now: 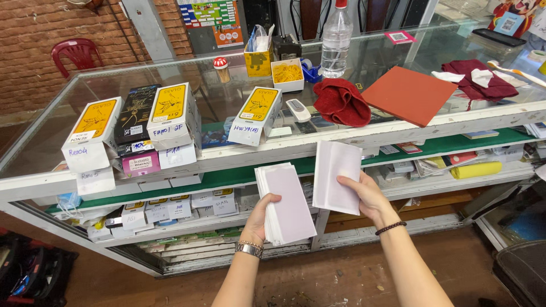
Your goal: The person uses a red cloth to wipe dust off product boxes and the glass display counter, moving boxes aside to clean beneath them. They then stack white plastic boxes and place the stack on the counter.
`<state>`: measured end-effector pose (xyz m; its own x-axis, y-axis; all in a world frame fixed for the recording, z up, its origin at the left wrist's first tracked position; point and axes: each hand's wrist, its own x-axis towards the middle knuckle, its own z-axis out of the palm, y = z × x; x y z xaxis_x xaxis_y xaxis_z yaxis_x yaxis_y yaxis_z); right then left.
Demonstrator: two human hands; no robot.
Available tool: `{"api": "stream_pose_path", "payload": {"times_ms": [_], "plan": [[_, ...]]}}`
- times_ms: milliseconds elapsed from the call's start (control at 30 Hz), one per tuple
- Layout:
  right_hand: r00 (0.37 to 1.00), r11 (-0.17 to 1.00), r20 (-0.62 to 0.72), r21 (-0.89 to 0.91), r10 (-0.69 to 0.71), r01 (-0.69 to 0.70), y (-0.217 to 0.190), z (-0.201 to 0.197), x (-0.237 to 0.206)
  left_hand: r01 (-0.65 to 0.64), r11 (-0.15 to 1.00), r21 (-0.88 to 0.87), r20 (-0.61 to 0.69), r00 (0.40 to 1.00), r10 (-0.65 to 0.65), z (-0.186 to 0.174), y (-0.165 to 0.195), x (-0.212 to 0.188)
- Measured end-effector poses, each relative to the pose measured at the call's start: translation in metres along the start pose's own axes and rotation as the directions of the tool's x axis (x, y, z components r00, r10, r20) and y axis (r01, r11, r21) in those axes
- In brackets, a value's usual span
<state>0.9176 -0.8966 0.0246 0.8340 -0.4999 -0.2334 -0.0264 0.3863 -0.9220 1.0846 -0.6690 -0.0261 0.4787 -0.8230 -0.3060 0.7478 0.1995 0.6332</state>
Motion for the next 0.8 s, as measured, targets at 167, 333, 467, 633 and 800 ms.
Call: {"api": "stream_pose_path", "payload": {"times_ms": [167,333,467,633,800], "plan": [[0.985,0.985,0.125,-0.135,0.122,-0.105,0.021,0.018,0.008,-0.047,0.985,0.164,-0.02,0.998,0.051,0.023,0.007,0.007],[0.99,0.992,0.097,0.064,0.1,-0.106,0.008,0.002,0.013,0.033,0.998,-0.057,-0.038,0.999,-0.035,0.015,0.011,0.004],[0.989,0.992,0.131,0.094,0.072,-0.085,0.007,-0.005,0.02,-0.037,0.997,0.067,0.007,0.999,0.036,0.011,0.016,0.004],[0.96,0.987,0.238,0.033,0.145,-0.157,0.015,0.001,0.028,-0.017,0.998,0.067,0.005,1.0,0.017,0.029,0.023,0.003],[0.995,0.975,0.086,0.211,0.05,-0.067,0.0,-0.01,0.025,-0.009,0.995,-0.097,-0.001,1.0,0.009,0.024,0.034,-0.008]]}}
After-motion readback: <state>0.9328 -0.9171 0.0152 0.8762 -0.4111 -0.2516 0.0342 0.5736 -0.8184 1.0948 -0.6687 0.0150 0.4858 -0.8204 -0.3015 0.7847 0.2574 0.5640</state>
